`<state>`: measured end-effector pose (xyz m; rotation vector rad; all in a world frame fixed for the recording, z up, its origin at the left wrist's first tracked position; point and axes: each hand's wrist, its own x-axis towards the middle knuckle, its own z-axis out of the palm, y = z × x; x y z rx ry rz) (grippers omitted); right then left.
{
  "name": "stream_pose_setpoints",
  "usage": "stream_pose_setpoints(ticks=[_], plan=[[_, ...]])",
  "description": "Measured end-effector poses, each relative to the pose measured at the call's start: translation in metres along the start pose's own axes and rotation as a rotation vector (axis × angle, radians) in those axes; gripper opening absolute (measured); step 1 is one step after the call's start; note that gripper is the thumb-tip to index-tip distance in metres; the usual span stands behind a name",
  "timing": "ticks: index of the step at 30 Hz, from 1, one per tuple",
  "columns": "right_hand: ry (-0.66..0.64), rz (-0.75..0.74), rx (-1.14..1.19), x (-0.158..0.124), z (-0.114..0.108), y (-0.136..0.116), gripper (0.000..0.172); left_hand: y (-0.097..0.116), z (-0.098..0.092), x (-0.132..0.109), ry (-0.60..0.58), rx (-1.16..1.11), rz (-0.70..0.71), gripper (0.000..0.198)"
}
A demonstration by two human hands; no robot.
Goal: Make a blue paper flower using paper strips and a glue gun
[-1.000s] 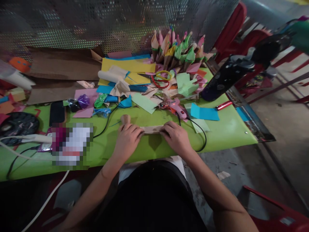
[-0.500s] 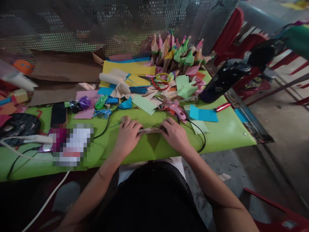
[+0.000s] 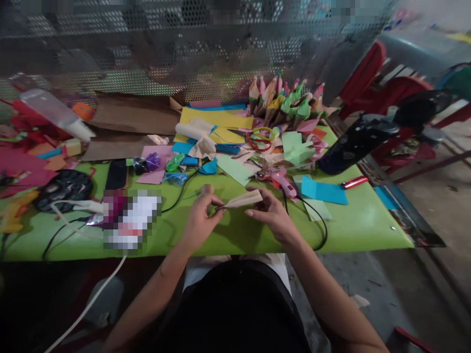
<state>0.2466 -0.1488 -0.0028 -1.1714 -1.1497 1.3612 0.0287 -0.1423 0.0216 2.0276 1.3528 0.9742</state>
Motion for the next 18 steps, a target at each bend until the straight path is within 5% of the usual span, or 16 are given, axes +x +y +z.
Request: stream_pose_setpoints(ticks=[4, 9, 13, 18], plan=[[0.006, -0.016, 0.094, 0.003, 0.024, 0.001, 0.044, -0.001, -0.001, -0.002, -0.024, -0.013, 0.006, 0.01], [0.143, -0.221, 0.008, 0.014, 0.031, -0.011, 0.019, -0.004, -0.006, -0.002, 0.028, 0.472, -0.19, 0.036], [0.166, -0.321, -0.022, 0.025, 0.03, -0.028, 0.018, -0.01, -0.007, 0.0, -0.055, 0.721, -0.312, 0.049], [0.142, -0.353, 0.001, 0.036, 0.038, -0.041, 0.021, -0.017, -0.012, 0.001, -0.11, 0.749, -0.311, 0.049]])
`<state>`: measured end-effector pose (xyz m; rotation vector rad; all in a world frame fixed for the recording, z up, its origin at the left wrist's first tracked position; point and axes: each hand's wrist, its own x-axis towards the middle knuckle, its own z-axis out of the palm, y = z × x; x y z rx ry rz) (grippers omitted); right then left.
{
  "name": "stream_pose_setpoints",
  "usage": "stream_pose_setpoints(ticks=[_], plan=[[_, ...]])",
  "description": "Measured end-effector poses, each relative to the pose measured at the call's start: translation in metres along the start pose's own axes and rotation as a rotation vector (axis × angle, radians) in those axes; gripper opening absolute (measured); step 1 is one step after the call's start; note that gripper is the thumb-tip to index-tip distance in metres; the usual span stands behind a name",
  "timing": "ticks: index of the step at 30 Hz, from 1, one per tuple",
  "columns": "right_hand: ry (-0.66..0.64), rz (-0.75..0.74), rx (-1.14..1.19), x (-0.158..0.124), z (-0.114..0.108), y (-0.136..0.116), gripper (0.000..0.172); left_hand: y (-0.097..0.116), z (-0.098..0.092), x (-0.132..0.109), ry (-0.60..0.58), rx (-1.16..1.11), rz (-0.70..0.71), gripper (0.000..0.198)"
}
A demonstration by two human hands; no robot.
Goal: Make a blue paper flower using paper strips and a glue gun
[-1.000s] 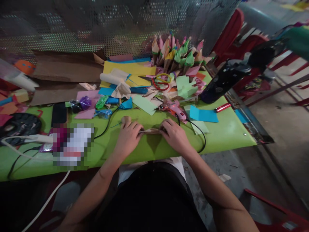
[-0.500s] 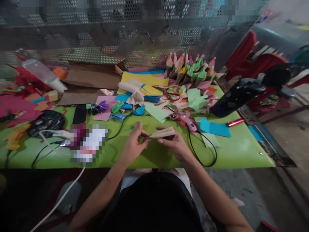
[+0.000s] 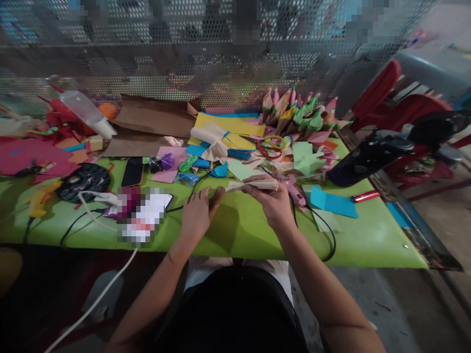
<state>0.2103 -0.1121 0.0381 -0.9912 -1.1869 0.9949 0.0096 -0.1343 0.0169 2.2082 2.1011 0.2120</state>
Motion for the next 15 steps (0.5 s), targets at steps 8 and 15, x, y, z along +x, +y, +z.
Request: stream_pose_setpoints(ticks=[8, 15], plan=[[0.025, 0.0, 0.043, 0.011, 0.007, 0.004, 0.021, -0.028, 0.001, 0.006, -0.027, -0.528, 0.068, 0.037], [0.012, -0.057, -0.077, 0.014, 0.011, -0.003, 0.025, -0.025, 0.001, 0.014, -0.156, -1.223, 0.086, 0.031]])
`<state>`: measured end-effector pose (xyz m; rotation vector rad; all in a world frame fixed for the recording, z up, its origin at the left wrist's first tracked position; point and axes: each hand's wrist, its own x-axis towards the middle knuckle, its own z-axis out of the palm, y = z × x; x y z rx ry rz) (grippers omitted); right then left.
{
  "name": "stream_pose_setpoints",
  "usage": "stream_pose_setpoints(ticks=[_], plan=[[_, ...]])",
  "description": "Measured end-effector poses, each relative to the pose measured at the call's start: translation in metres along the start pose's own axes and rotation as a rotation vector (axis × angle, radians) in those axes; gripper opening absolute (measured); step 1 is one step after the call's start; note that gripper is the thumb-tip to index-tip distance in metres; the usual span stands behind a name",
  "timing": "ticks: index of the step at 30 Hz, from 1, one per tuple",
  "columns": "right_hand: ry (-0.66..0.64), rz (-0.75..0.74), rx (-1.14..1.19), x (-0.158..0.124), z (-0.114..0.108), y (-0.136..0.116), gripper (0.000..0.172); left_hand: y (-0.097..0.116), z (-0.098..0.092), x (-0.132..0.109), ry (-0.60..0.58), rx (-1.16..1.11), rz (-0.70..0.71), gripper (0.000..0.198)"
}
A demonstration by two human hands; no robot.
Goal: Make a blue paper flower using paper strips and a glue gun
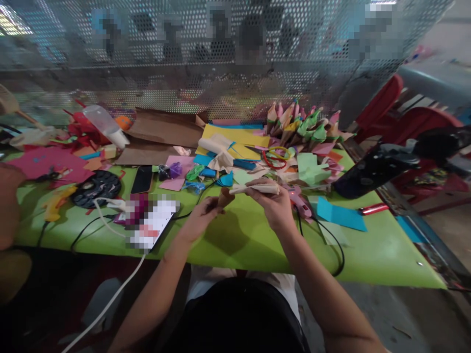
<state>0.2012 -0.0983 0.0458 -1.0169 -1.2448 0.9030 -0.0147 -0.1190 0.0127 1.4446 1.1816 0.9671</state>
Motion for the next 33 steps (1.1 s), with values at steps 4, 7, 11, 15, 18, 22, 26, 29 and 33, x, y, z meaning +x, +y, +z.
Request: stream_pose_setpoints(ticks=[4, 7, 11, 15, 18, 22, 26, 29, 33], plan=[[-0.098, -0.123, -0.127, 0.001, -0.001, -0.012, 0.016, 0.005, 0.006, 0.004, -0.052, -0.115, -0.031, 0.032], [-0.172, -0.234, -0.218, 0.002, -0.003, -0.021, 0.011, 0.009, 0.009, 0.009, -0.111, -0.138, 0.013, 0.031], [-0.247, -0.279, -0.288, 0.002, -0.004, -0.028, 0.01, 0.012, 0.012, 0.016, -0.142, -0.08, 0.026, 0.038], [-0.244, -0.148, -0.243, 0.005, -0.004, -0.021, 0.016, 0.016, 0.016, 0.026, -0.125, 0.0, 0.035, 0.038], [-0.222, -0.061, -0.209, 0.011, -0.002, -0.011, 0.019, 0.019, 0.022, 0.036, -0.125, 0.035, 0.07, 0.03], [-0.288, -0.063, -0.302, 0.017, 0.001, -0.009, 0.012, 0.021, 0.03, 0.052, -0.129, 0.124, 0.097, 0.014], [-0.406, -0.175, -0.412, 0.015, 0.001, -0.017, 0.013, 0.013, 0.037, 0.063, -0.137, 0.052, 0.122, 0.013], [-0.35, -0.29, -0.495, 0.011, -0.002, -0.014, 0.024, 0.001, 0.044, 0.066, -0.111, -0.02, 0.099, 0.014], [-0.277, -0.302, -0.607, 0.007, -0.006, 0.007, 0.023, -0.014, 0.052, 0.064, -0.134, -0.127, 0.038, 0.017]])
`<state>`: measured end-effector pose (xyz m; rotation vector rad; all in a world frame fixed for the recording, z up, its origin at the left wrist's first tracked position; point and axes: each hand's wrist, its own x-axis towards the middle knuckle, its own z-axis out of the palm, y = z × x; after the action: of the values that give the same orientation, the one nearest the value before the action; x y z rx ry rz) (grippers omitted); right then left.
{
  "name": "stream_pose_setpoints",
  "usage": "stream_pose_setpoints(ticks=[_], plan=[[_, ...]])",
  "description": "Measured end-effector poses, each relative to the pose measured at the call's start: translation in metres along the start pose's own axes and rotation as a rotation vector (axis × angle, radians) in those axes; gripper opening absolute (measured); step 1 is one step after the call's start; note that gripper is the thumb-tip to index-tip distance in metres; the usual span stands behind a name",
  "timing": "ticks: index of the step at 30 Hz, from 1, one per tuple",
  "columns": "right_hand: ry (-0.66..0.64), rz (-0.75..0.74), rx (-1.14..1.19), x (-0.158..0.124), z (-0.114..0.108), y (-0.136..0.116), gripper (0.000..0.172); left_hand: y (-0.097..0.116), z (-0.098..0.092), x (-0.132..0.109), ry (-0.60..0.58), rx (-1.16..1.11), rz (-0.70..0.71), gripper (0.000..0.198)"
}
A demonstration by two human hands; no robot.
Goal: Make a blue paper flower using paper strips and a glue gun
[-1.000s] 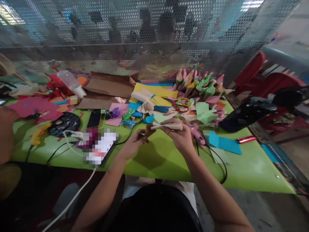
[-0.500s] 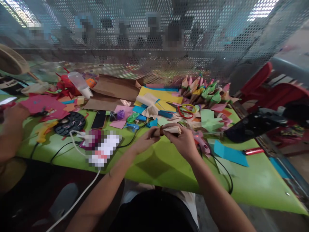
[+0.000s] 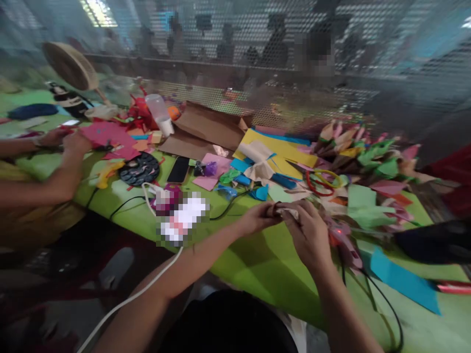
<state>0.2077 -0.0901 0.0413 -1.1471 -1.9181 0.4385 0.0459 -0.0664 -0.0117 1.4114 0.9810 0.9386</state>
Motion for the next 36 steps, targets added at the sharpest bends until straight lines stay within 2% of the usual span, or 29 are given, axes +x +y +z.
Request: stream_pose_setpoints(ticks=[4, 6, 9, 12, 15, 20, 23, 27, 29, 32, 36], plan=[[0.223, 0.144, -0.101, -0.008, 0.008, 0.014, 0.029, -0.003, 0.004, -0.003, 0.004, -0.013, -0.025, 0.024], [0.259, 0.139, -0.198, -0.011, 0.007, 0.016, 0.028, -0.002, 0.005, -0.004, -0.027, 0.016, -0.04, 0.025], [0.202, -0.014, -0.336, -0.012, 0.004, 0.014, 0.022, -0.003, 0.007, -0.005, -0.044, 0.068, -0.044, 0.029], [0.129, -0.162, -0.365, -0.011, 0.003, 0.009, 0.015, -0.007, 0.008, -0.004, -0.032, 0.111, -0.033, 0.03], [0.074, -0.243, -0.355, -0.012, 0.003, 0.005, 0.011, -0.01, 0.008, -0.004, -0.029, 0.163, -0.04, 0.032], [-0.031, -0.334, -0.316, -0.014, 0.006, 0.004, 0.015, -0.006, 0.003, -0.005, -0.07, 0.264, 0.012, 0.031], [-0.039, -0.336, -0.27, -0.014, 0.006, 0.006, 0.01, -0.003, 0.001, -0.008, -0.098, 0.326, 0.04, 0.031], [-0.118, -0.282, -0.193, -0.015, 0.005, 0.009, 0.008, -0.002, 0.0, -0.009, -0.14, 0.343, 0.07, 0.024], [-0.123, -0.186, -0.178, -0.017, 0.004, 0.008, 0.012, -0.004, 0.0, -0.009, -0.114, 0.27, 0.078, 0.023], [-0.031, -0.034, -0.132, -0.018, 0.005, 0.003, 0.016, -0.007, -0.001, -0.009, -0.034, 0.11, 0.06, 0.026], [0.0, -0.11, -0.118, -0.013, 0.009, -0.003, 0.003, -0.011, -0.003, -0.006, -0.01, -0.024, 0.048, 0.023]])
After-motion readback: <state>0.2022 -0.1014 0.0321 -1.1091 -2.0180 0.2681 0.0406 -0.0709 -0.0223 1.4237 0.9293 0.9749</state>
